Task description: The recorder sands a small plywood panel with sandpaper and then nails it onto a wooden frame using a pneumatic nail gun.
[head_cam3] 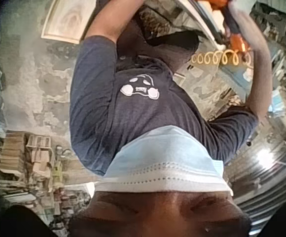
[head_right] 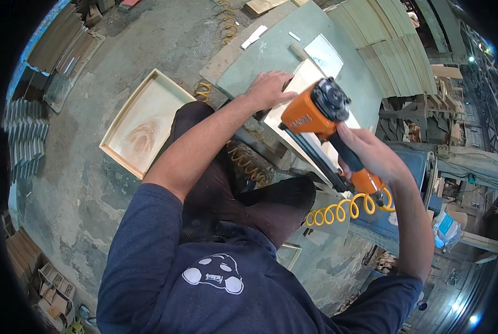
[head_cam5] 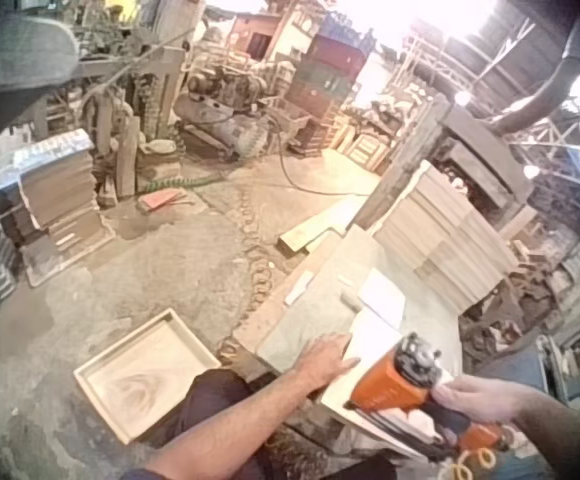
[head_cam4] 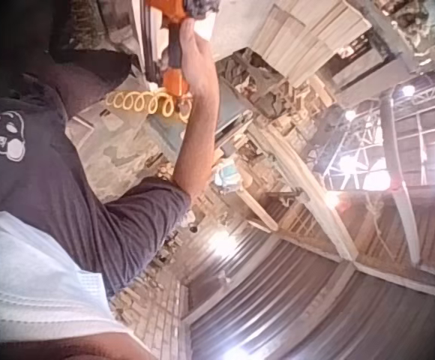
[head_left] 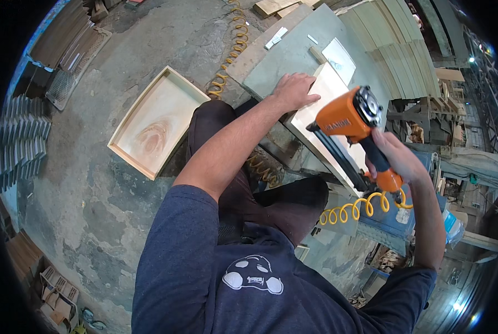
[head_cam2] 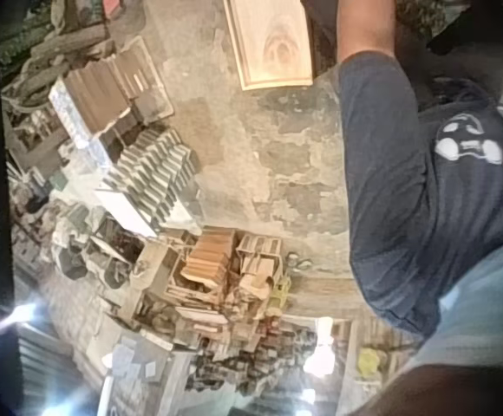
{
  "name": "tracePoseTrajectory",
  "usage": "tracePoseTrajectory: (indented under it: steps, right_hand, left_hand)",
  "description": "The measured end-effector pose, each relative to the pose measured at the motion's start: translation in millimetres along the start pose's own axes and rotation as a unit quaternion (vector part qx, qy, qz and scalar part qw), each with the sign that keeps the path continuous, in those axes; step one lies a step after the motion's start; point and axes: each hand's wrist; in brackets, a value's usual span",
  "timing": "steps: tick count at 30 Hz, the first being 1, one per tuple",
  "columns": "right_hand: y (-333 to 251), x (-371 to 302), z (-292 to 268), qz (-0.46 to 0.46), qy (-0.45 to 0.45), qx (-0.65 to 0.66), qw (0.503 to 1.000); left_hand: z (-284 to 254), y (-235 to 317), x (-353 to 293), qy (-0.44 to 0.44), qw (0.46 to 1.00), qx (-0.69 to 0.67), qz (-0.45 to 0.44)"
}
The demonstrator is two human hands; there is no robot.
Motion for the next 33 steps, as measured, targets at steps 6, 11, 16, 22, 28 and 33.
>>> tracePoseTrajectory:
  steps: [6, 11, 16, 22, 28, 33]
  right_hand:
    - [-19.8, 25.3, 0.6, 0.017, -0.009, -0.059, 0.998]
    - [-18.7, 32.7, -0.6, 0.023, -0.022, -0.073, 0.997]
    - [-28.6, 35.6, 7.8, 0.034, -0.008, -0.096, 0.995]
    - [-28.3, 38.5, 6.7, 0.041, -0.022, -0.104, 0.993]
    - [-30.3, 39.4, 10.5, 0.037, -0.015, -0.094, 0.995]
    - [-26.1, 41.7, 7.2, 0.039, -0.018, -0.097, 0.994]
  left_hand:
    - [2.6, 0.7, 2.3, -0.004, 1.0, 0.002, 0.009]
    - [3.8, -0.8, 5.9, -0.016, 1.0, -0.003, 0.018]
    - [4.8, -2.2, 6.3, -0.021, 1.0, 0.002, 0.014]
    - [1.4, -1.2, 3.4, -0.004, 0.999, -0.004, 0.033]
    - [1.2, -2.5, 2.8, -0.001, 0.999, -0.003, 0.035]
    - [3.3, -2.7, 2.2, 0.012, 0.999, -0.008, 0.036]
Point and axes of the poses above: each hand's wrist, its own x-axis towards the middle knuckle, its own z-axis out of the palm, y = z × x, and after that the axes turned 13 degrees about -z, right-handed
